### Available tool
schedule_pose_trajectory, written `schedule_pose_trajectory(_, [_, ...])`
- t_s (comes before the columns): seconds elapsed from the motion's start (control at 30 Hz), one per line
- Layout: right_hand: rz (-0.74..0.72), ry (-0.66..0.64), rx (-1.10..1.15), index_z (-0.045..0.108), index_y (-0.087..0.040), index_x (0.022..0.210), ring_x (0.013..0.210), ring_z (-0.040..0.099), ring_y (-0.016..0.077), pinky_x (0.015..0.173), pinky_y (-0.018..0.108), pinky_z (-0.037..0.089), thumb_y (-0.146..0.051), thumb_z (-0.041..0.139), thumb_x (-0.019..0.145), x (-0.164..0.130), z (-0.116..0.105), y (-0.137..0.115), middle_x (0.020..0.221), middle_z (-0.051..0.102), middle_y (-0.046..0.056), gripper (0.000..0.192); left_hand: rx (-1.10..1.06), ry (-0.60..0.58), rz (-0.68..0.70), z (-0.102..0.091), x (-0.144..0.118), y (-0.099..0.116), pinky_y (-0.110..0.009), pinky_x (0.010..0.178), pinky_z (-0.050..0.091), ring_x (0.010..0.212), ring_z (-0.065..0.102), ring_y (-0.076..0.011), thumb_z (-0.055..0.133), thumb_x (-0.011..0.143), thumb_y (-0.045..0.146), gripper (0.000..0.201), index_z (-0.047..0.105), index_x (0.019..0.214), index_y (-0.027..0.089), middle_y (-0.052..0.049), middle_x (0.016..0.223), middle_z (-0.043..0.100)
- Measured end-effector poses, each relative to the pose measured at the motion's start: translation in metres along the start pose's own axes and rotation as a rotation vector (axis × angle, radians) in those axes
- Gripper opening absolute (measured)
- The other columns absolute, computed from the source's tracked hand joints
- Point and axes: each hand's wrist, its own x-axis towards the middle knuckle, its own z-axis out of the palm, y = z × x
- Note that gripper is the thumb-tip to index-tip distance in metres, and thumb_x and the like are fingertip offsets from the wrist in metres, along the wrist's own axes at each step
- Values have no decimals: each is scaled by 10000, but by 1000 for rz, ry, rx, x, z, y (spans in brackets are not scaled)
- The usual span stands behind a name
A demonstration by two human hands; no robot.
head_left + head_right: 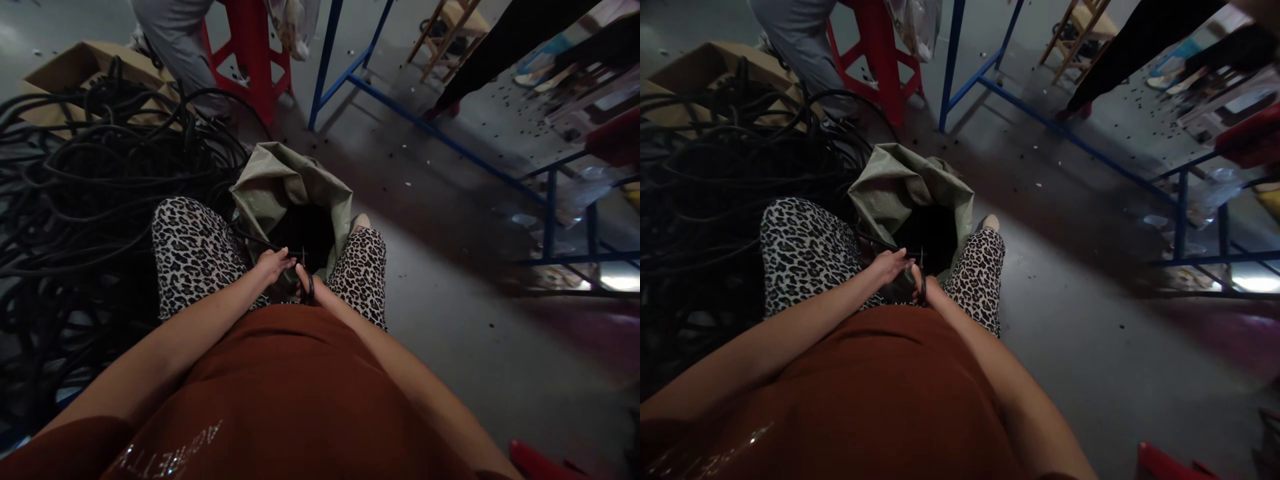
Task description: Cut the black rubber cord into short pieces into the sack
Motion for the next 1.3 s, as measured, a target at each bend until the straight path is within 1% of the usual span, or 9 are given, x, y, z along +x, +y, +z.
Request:
schedule_pose_trajectory(0.27, [-49, 26, 50, 523, -134, 700, 302, 489, 119, 294, 200, 383, -678, 403, 856, 2, 1, 4, 424, 478, -6, 579, -8, -1, -27, 2, -1, 1, -348, 628, 564, 589, 669, -186, 660, 779, 95, 292, 378, 779, 172, -20, 668, 579])
schedule_pose_trajectory(0.47, [-89, 52, 45, 522, -131, 692, 285, 474, 112, 291, 199, 382, -616, 414, 888, -1, 0, 4, 414, 468, -13, 534, 11, -36, -34, 0, -2, 3, -330, 624, 562, 588, 656, -172, 638, 807, 141, 263, 384, 745, 175, -34, 643, 585])
schedule_pose_trajectory(0.53, [-90, 60, 29, 519, -131, 682, 282, 472, 112, 287, 198, 376, -592, 402, 905, -4, -1, 3, 413, 466, -13, 525, 21, -18, -43, -1, -1, 5, -329, 612, 561, 565, 638, -157, 661, 794, 181, 266, 401, 737, 175, -24, 631, 577])
schedule_pose_trajectory(0.63, [-97, 62, -2, 513, -133, 661, 282, 475, 111, 278, 191, 360, -571, 389, 919, -8, -2, 0, 408, 462, -12, 523, 47, 47, -33, -2, 1, 7, -307, 567, 552, 493, 579, -117, 680, 779, 220, 265, 426, 720, 173, 16, 582, 523])
schedule_pose_trajectory(0.77, [-90, 66, -10, 517, -134, 645, 273, 466, 106, 280, 188, 355, -556, 402, 920, -12, -3, -2, 400, 452, -16, 517, 60, 107, -27, -2, 4, 8, -263, 510, 529, 446, 528, -88, 682, 772, 198, 249, 446, 700, 165, 33, 568, 484])
schedule_pose_trajectory(0.93, [-81, 83, -21, 527, -132, 643, 267, 450, 99, 273, 185, 328, -476, 433, 936, -16, -5, -5, 404, 454, -19, 462, 43, 102, -32, 1, 3, 10, -318, 604, 568, 520, 584, -108, 687, 765, 161, 263, 429, 713, 167, 38, 589, 477])
schedule_pose_trajectory(1.03, [-80, 100, -13, 524, -131, 639, 262, 433, 90, 270, 181, 315, -451, 435, 944, -17, -5, -6, 402, 445, -22, 450, 53, 114, -16, 1, 3, 10, -341, 624, 571, 525, 589, -113, 655, 790, 144, 251, 420, 705, 167, 32, 593, 480])
schedule_pose_trajectory(1.2, [-59, 116, 46, 530, -124, 668, 261, 427, 82, 270, 174, 322, -509, 458, 919, -19, -6, -4, 410, 446, -25, 465, 56, 104, 3, 0, 6, 10, -358, 643, 572, 535, 595, -120, 627, 808, 135, 252, 405, 695, 169, 30, 586, 479])
schedule_pose_trajectory(1.3, [-26, 72, 86, 517, -131, 682, 278, 453, 94, 284, 186, 362, -562, 429, 911, -18, -6, -2, 424, 463, -17, 496, 24, 87, 3, -1, 7, 11, -376, 666, 571, 548, 598, -121, 648, 794, 144, 261, 406, 699, 170, 34, 593, 477])
